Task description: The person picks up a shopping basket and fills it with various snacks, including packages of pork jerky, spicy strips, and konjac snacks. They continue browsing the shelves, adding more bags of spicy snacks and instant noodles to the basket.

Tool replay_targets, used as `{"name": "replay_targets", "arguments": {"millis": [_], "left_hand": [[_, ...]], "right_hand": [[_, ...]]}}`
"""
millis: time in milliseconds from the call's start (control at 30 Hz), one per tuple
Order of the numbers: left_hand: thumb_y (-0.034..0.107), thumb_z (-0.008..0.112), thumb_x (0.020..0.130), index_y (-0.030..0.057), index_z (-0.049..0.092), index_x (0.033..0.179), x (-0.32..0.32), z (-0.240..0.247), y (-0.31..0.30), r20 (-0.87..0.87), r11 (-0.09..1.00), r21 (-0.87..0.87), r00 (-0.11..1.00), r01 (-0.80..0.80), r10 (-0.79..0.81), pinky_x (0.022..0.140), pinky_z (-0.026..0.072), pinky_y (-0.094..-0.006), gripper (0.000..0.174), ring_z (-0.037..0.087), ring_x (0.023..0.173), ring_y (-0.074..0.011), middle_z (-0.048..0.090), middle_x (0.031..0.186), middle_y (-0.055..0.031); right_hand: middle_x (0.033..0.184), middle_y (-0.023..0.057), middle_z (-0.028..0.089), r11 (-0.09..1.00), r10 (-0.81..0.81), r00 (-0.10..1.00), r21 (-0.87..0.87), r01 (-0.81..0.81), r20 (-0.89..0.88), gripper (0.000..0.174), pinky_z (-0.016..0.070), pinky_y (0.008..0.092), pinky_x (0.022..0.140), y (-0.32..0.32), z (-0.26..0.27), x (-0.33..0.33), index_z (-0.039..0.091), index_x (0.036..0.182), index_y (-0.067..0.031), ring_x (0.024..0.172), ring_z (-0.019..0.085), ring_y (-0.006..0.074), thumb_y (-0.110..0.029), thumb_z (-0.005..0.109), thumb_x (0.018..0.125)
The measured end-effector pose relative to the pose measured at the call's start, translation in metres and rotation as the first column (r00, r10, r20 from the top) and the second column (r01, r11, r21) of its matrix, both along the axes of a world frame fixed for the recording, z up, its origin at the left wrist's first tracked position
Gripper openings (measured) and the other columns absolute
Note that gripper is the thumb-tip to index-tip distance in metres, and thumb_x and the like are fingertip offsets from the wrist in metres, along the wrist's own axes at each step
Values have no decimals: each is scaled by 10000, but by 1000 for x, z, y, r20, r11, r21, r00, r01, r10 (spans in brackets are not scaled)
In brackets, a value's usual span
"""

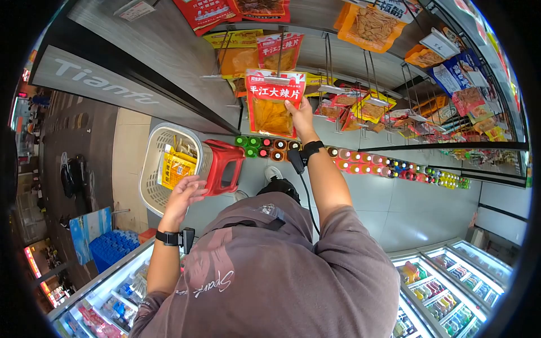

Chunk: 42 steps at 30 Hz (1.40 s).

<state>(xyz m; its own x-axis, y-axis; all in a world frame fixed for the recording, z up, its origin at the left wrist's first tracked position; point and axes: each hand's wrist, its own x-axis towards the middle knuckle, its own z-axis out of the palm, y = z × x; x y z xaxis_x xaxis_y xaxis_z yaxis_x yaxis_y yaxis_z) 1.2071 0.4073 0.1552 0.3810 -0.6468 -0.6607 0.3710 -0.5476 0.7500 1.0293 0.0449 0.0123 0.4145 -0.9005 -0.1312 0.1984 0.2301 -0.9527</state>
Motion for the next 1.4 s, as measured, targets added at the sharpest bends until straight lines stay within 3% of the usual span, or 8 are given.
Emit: {"name": "replay_targets", "arguments": {"millis": [600,700,767,833,900,967,1033,1400], "left_hand": [[165,507,945,5,482,1242,-8,1,13,4,973,92,977,-213,214,813,504,-325,339,634,973,-236,608,1165,-144],[161,503,947,2,478,1247,-12,1,19,1,961,108,967,-255,256,813,501,-316,340,630,983,-229,608,1161,-138],[154,497,948,1,473,1254,-15,2,23,2,953,133,962,-272,274,814,497,-307,343,626,997,-222,608,1157,-132],[158,498,950,4,475,1255,-18,0,28,5,942,153,953,-300,303,812,498,-305,343,628,987,-215,608,1156,-133],[163,501,951,5,480,1249,-21,0,28,11,936,158,948,-314,317,807,506,-309,338,632,976,-215,610,1149,-133],[169,504,952,7,486,1242,-23,-1,27,17,931,161,944,-328,330,802,515,-313,333,636,965,-216,612,1143,-133],[169,503,952,7,486,1243,-24,-2,26,0,934,166,948,-315,319,805,515,-311,333,636,965,-214,611,1146,-132],[171,517,942,5,474,1265,-20,-3,14,-14,956,165,969,-241,247,813,498,-300,366,628,979,-210,607,1151,-123]], "right_hand": [[950,95,664,949,-258,957,-223,225,-133,267,456,292,768,-131,-29,68,589,989,17,849,594,148,-115,720,797],[942,132,667,910,-330,884,-361,204,-332,323,478,339,756,-142,-20,80,590,969,18,837,627,207,-176,744,761],[925,163,646,849,-507,578,-484,210,-639,387,477,408,772,-164,-52,88,591,959,3,855,621,322,-248,765,721],[937,193,607,808,-569,484,-564,174,-665,420,454,469,801,-144,-41,88,580,956,4,896,577,398,-279,759,703],[946,196,583,543,-814,425,-779,313,-397,377,437,478,821,-124,-37,93,564,946,17,930,552,388,-239,725,721],[1054,227,546,762,-421,820,-641,87,-388,346,409,469,885,-116,-50,85,570,1022,9,1046,490,397,-110,654,708],[1186,239,497,737,-143,912,-657,-161,-385,458,412,447,927,-109,-55,88,566,1162,-24,1100,471,399,-79,635,712],[1400,243,359,700,-30,851,-619,-356,-524,568,426,419,988,-101,-34,98,491,1337,-126,1281,386,403,-54,589,782]]}}
